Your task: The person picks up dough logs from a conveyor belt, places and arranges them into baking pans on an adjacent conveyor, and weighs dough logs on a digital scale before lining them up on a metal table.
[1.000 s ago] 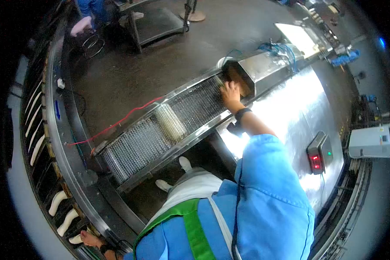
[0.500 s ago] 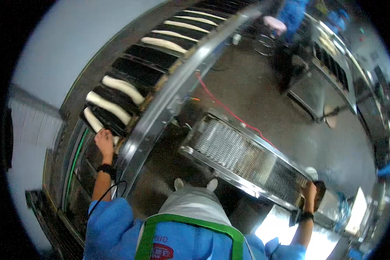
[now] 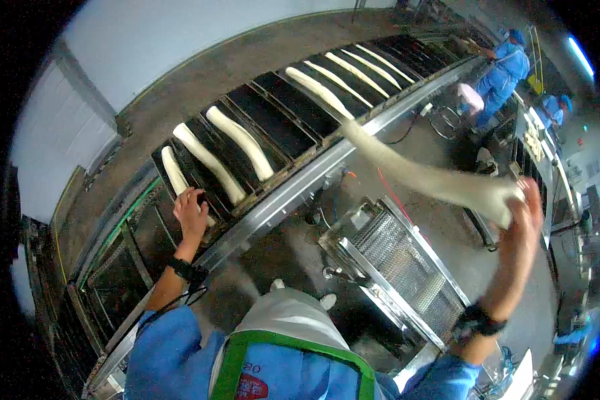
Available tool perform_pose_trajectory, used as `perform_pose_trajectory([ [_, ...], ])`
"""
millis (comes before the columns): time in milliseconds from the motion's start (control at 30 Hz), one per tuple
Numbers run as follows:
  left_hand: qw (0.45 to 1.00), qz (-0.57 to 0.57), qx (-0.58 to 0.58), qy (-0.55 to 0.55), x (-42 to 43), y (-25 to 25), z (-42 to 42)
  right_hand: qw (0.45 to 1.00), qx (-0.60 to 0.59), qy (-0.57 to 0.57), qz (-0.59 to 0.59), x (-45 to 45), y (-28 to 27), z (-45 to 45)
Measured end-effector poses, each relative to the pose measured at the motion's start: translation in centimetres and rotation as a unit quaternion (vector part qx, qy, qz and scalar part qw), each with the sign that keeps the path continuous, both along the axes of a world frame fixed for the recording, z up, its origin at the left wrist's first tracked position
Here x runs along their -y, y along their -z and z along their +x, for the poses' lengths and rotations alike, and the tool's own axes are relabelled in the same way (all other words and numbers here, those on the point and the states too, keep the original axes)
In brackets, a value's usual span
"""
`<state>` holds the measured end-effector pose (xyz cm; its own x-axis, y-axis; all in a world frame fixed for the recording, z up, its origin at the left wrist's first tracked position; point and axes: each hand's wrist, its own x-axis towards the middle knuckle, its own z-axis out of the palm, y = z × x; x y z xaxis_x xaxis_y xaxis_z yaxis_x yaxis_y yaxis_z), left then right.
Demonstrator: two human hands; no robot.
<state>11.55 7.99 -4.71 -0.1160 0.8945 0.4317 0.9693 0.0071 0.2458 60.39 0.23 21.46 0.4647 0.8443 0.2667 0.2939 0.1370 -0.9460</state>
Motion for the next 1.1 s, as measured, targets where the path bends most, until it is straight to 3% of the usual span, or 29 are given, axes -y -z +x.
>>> perform_pose_trajectory([
  [100, 0.997, 0.023, 0.05, 0.06, -1.8, -2.3, 0.4, 0.993, -0.045, -0.11, -0.009, -7.1, 2.5, -6.6],
  [167, 0.98, -0.184, -0.056, 0.043, -4.6, -2.7, 0.3, 0.976, -0.112, -0.184, 0.006, -11.9, 5.6, -10.8],
  [200, 0.98, -0.185, -0.057, 0.039, -5.9, -2.9, 0.3, 0.963, -0.173, -0.204, -0.022, -13.8, 7.6, -12.9],
  [267, 0.931, -0.323, -0.17, -0.017, -8.2, -3.0, 0.4, 0.924, -0.097, -0.344, -0.133, -17.7, 13.7, -14.6],
  [300, 0.93, -0.324, -0.174, -0.017, -8.5, -2.4, -0.1, 0.897, -0.059, -0.375, -0.227, -18.1, 15.4, -15.2],
  [333, 0.941, -0.299, -0.153, -0.034, -8.9, -1.5, -0.7, 0.924, 0.077, -0.312, -0.206, -17.5, 17.0, -15.7],
  [367, 0.951, -0.274, -0.131, -0.051, -9.2, -1.0, -0.9, 0.937, 0.128, -0.29, -0.143, -17.4, 19.8, -14.7],
  [433, 0.941, -0.314, -0.102, -0.076, -9.3, -2.2, -0.6, 0.933, 0.114, -0.284, -0.19, -14.8, 19.5, -13.1],
  [533, 0.941, -0.326, -0.049, -0.071, -10.5, -0.7, -2.8, 0.911, 0.153, -0.304, -0.233, -11.9, 25.7, -5.3],
  [567, 0.934, -0.348, -0.032, -0.07, -10.8, -0.9, -3.3, 0.91, 0.188, -0.278, -0.245, -9.4, 24.4, -4.1],
  [633, 0.934, -0.353, -0.029, -0.051, -10.9, -0.2, -4.0, 0.893, 0.204, -0.249, -0.314, -6.0, 28.0, 2.2],
  [667, 0.931, -0.357, -0.071, -0.022, -11.5, 2.3, -6.2, 0.9, 0.185, -0.218, -0.329, -3.8, 30.0, 4.9],
  [733, 0.903, -0.393, -0.172, 0.033, -11.6, 2.7, -7.5, 0.903, 0.196, -0.178, -0.338, 0.6, 30.7, 7.4],
  [800, 0.871, -0.242, -0.396, 0.161, -13.3, 8.1, -14.2, 0.89, 0.238, -0.119, -0.369, 4.1, 31.8, 10.1],
  [833, 0.835, -0.134, -0.498, 0.194, -14.4, 10.7, -17.3, 0.848, 0.318, -0.079, -0.415, 5.7, 31.1, 10.3],
  [900, 0.928, -0.332, -0.162, 0.057, -11.7, 1.5, -10.4, 0.819, 0.365, 0.022, -0.442, 8.2, 32.0, 12.1],
  [933, 0.876, -0.333, -0.336, 0.099, -11.7, 1.8, -12.1, 0.813, 0.363, 0.06, -0.451, 9.4, 31.3, 12.8],
  [1033, 0.923, -0.344, -0.168, 0.047, -12.4, 3.9, -17.9, 0.753, 0.364, 0.141, -0.53, 14.1, 28.6, 16.4],
  [1100, 0.961, -0.219, -0.171, 0.012, -10.5, 4.4, -17.5, 0.74, 0.344, 0.173, -0.552, 17.4, 28.6, 19.7],
])
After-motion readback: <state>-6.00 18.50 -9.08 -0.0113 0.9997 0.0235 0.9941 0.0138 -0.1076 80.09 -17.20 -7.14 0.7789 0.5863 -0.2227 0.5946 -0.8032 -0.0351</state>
